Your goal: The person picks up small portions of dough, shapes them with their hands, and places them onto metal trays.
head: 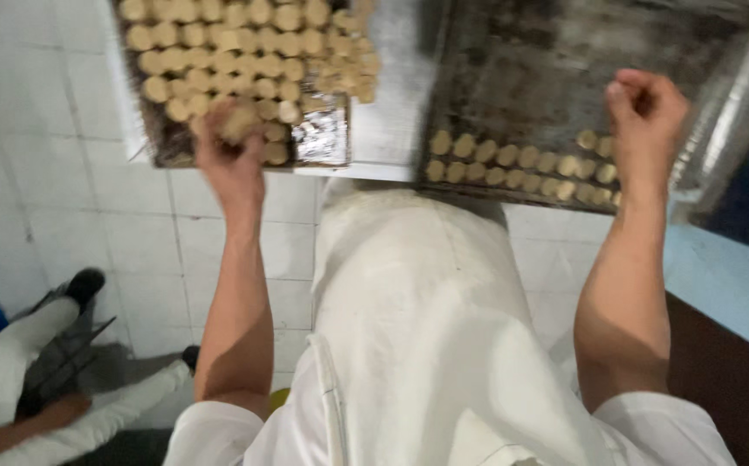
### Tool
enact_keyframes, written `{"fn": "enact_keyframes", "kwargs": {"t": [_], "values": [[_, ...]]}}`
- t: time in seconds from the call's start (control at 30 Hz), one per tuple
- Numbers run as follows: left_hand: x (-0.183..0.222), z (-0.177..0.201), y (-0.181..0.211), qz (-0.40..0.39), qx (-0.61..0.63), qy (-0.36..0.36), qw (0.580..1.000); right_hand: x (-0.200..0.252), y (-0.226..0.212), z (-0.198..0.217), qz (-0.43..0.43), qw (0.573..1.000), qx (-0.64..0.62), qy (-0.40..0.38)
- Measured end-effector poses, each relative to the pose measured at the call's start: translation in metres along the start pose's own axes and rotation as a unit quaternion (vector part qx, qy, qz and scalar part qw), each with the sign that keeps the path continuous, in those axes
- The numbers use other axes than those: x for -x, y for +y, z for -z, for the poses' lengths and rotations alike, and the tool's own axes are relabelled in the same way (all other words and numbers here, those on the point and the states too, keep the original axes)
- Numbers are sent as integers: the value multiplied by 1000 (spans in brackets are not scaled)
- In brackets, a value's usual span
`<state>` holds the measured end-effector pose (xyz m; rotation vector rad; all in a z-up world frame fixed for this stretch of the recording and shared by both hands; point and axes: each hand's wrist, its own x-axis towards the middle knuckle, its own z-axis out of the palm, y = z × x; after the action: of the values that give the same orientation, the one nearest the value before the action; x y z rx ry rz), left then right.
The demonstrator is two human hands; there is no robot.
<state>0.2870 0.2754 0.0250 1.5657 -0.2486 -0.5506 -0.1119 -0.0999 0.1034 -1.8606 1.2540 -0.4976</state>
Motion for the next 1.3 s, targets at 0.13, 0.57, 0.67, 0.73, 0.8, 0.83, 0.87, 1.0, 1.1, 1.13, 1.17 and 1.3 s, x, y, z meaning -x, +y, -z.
{"fn": "enact_keyframes", "kwargs": {"t": [0.13,0.57,0.67,0.73,0.8,0.83,0.87,1.0,1.1,1.13,1.17,1.3], "values": [[8,-143,-1,55,76,-255,962,-8,-5,3,12,993,34,-114],[84,-338,-6,124,-50,-427,895,-7,31,9,4,953,-33,-303],[88,-349,-15,223,2,-403,887,-13,58,15,39,956,21,-289],[88,-354,-21,186,-24,-396,899,-17,74,20,87,961,92,-247],[90,-358,-27,178,-30,-396,900,-17,85,26,109,957,168,-209],[91,-359,-29,189,-24,-399,897,-17,89,29,120,953,206,-189],[92,-360,-31,199,-18,-401,894,-18,91,30,109,953,205,-194],[97,-365,-33,197,18,-395,897,-24,85,27,83,960,51,-262],[99,-367,-31,216,-22,-385,897,-27,75,24,103,956,15,-273],[98,-365,-31,222,-23,-376,899,-27,72,22,116,956,35,-267],[96,-363,-30,228,-25,-367,901,-26,71,20,108,954,6,-280],[94,-353,-30,201,-2,-370,907,-23,71,10,83,946,-13,-312]]}}
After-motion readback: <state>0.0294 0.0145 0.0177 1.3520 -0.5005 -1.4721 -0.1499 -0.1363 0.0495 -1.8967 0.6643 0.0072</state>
